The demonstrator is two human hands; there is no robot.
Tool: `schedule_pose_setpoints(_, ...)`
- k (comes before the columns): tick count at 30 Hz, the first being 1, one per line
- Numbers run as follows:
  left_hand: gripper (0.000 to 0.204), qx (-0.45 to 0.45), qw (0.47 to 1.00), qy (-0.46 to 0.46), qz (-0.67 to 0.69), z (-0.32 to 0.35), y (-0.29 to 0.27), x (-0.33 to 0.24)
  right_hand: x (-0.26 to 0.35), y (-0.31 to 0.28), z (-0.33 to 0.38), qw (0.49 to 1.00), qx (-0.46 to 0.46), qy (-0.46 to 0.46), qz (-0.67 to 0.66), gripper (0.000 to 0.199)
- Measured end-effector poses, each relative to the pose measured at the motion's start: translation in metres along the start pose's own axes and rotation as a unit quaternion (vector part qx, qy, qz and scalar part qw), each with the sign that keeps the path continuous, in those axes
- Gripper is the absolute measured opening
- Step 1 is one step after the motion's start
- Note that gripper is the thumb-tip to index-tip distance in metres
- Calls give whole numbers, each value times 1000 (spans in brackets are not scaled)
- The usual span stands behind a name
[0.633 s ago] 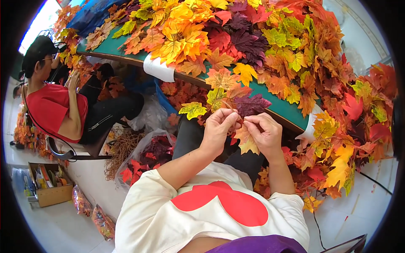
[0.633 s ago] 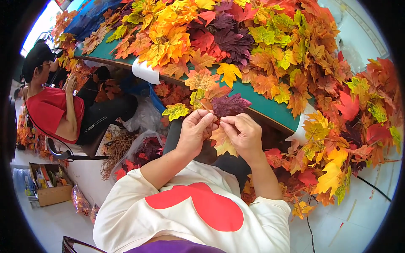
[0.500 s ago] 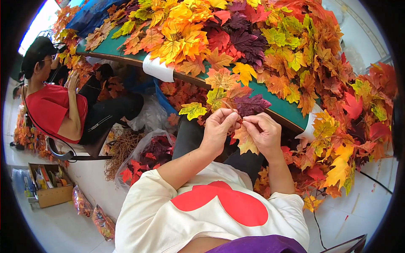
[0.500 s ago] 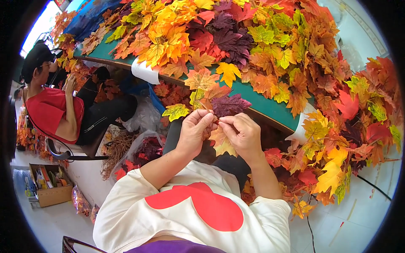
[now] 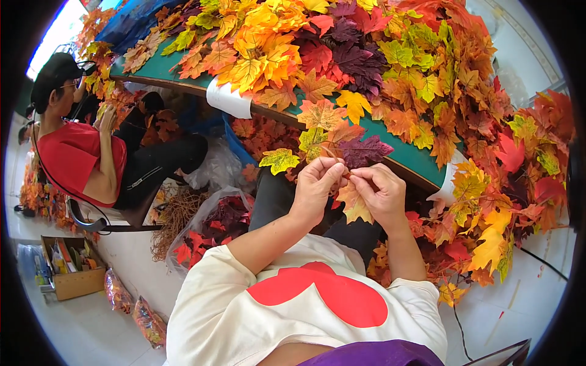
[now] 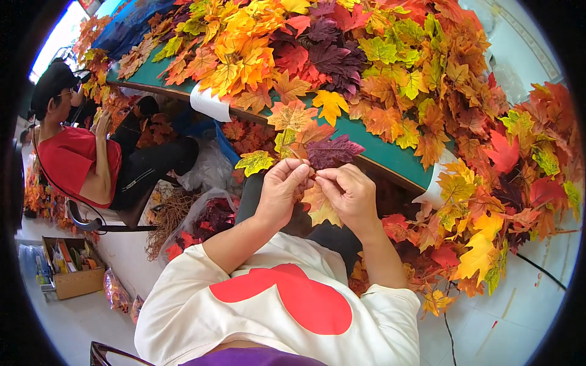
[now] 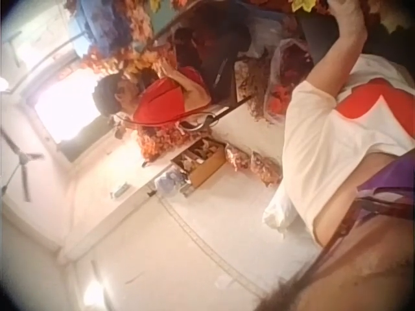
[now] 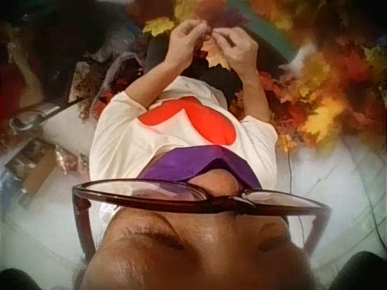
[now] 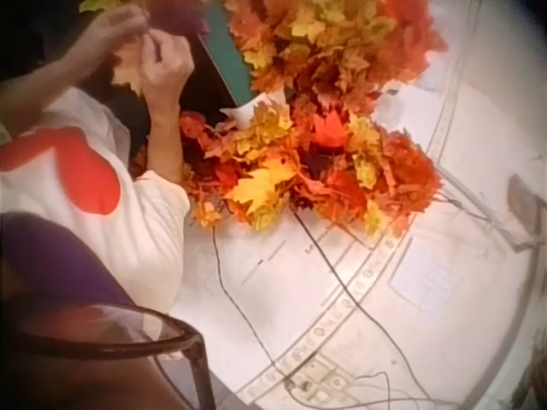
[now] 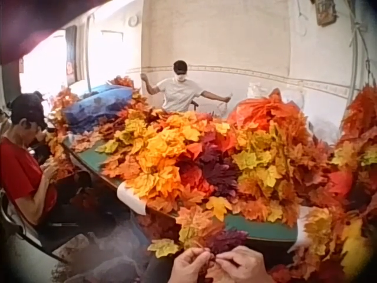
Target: The person assembles artificial maple leaves onto stems or wire bundles by hand to create decorations.
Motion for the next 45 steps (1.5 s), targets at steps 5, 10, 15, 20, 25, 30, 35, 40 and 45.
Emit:
schedule_pose_setpoints(5, 12, 0, 1000, 10, -1, 0, 1, 2, -1, 1, 0, 1000, 0, -7, 11, 11)
schedule_pose_setpoints(10, 11, 3, 999, 28, -33, 1, 0, 2, 1, 2, 0, 1000, -3, -14, 19, 11)
schedule_pose_setpoints(15, 7, 19, 998, 10, -55, 1, -1, 3, 0, 4, 1, 1000, -4, -18, 23, 10)
schedule_pose_setpoints(20, 8, 14, 996, 43, -82, 1, -2, 9, -2, 8, 4, 1000, -3, 6, 29, 10)
schedule_pose_setpoints(25, 20, 22, 983, 90, -158, -1, -3, 9, -17, 10, -3, 997, 21, 74, -2, 7)
schedule_pose_setpoints(30, 35, 86, 993, -78, -36, -3, -5, 5, -55, 7, -22, 849, 208, 333, -354, 9)
schedule_pose_setpoints(35, 35, 132, 977, -165, 3, -4, -5, -5, -88, 18, -27, 812, 188, 356, -422, 14)
schedule_pose_setpoints(40, 32, 132, 977, -168, -17, -3, -16, -3, -94, 22, -29, 795, 215, 337, -456, 19)
schedule_pose_setpoints(45, 32, 110, 971, -208, 37, -1, -18, -4, -95, 22, -33, 800, 203, 336, -453, 20)
Point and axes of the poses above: each hand's wrist, its own z-axis away from the middle knuckle, its own y-axis out of the palm, x = y × z, the point moved 3 cm from there along -z, towards the middle knuckle, and after that the axes turned 4 degrees about z, right-handed, at the moved point
